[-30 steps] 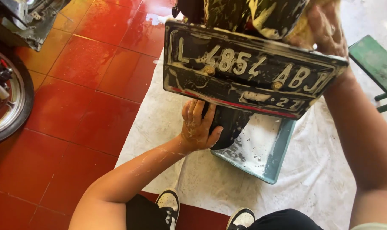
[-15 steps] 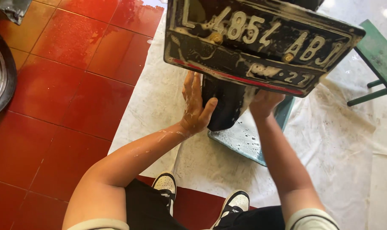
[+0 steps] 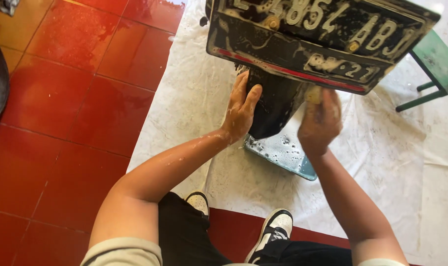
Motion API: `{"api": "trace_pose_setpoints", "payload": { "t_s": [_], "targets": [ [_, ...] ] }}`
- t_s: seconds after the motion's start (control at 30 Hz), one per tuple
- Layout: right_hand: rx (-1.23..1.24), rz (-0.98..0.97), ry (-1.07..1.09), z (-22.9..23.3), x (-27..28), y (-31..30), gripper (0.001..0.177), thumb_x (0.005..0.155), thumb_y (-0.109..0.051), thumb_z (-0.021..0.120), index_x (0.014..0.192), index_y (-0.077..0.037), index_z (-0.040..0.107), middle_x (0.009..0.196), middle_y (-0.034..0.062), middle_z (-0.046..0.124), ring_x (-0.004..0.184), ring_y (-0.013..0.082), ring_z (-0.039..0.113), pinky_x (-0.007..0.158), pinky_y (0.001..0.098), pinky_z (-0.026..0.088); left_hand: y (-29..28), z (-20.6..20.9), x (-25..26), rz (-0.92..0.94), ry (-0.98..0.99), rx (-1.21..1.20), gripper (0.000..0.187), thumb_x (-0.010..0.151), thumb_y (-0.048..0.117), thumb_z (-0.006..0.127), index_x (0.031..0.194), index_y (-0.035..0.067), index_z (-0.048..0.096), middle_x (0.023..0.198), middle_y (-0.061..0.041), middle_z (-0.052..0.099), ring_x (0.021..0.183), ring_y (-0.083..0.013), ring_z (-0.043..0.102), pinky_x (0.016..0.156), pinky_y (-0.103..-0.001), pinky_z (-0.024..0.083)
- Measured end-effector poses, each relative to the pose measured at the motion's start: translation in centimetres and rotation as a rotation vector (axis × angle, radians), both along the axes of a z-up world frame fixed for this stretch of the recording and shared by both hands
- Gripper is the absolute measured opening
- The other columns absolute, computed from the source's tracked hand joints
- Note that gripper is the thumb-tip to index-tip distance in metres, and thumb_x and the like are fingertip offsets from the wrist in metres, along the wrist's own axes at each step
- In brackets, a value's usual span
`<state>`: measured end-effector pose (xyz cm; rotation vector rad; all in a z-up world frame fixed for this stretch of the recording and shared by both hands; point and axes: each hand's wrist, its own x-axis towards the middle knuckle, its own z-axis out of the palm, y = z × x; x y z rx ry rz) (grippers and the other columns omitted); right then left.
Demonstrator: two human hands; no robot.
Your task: Washing a motorcycle using a sponge and soapy water, cleaning the exhaust, seat, license plate, and wheels.
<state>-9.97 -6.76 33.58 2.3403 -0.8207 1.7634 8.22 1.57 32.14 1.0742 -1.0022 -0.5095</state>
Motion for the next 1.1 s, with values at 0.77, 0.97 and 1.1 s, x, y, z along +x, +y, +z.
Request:
{"api": "trace_pose_setpoints", "payload": {
  "t_s": [0.77,0.97,1.1],
  "targets": [
    [-0.37,0.34,0.575,-2.0,4.8,3.8,0.02,0.091,-0.016,0.061,0.11,-0.014,0.068,0.131,0.015,0.062,0.121,0.0353,0.06,0.104,0.0545,0.045,1.6,1.8,0.9,-0.102,0.221,-0.031,0.044,0.118,0.026,0.031,0.141,-0.002,0.056,0.139,-0.021,0.061,0.134,-0.0224,0.055,0.121,-0.04,0.038],
    [-0.522,0.03,0.473,2.2,3.0,-1.9,0.034,0.099,-0.032,0.066,0.126,-0.018,0.082,0.111,0.007,0.051,0.098,0.0263,0.052,0.085,0.042,0.055,1.5,1.1,0.2,-0.223,0.412,-0.109,0.047,0.119,0.027,0.035,0.156,-0.001,0.041,0.161,-0.018,0.04,0.152,-0.0244,0.034,0.131,-0.046,0.023],
    [-0.523,0.051,0.502,2.0,7.3,4.5,0.036,0.103,-0.016,0.053,0.134,-0.005,0.068,0.13,0.0225,0.06,0.123,0.0437,0.058,0.11,0.0561,0.041,1.4,0.0,-1.1,-0.156,0.4,-0.122,0.051,0.118,0.031,0.032,0.159,0.002,0.038,0.165,-0.014,0.036,0.154,-0.0241,0.033,0.133,-0.04,0.021]
  ]
}}
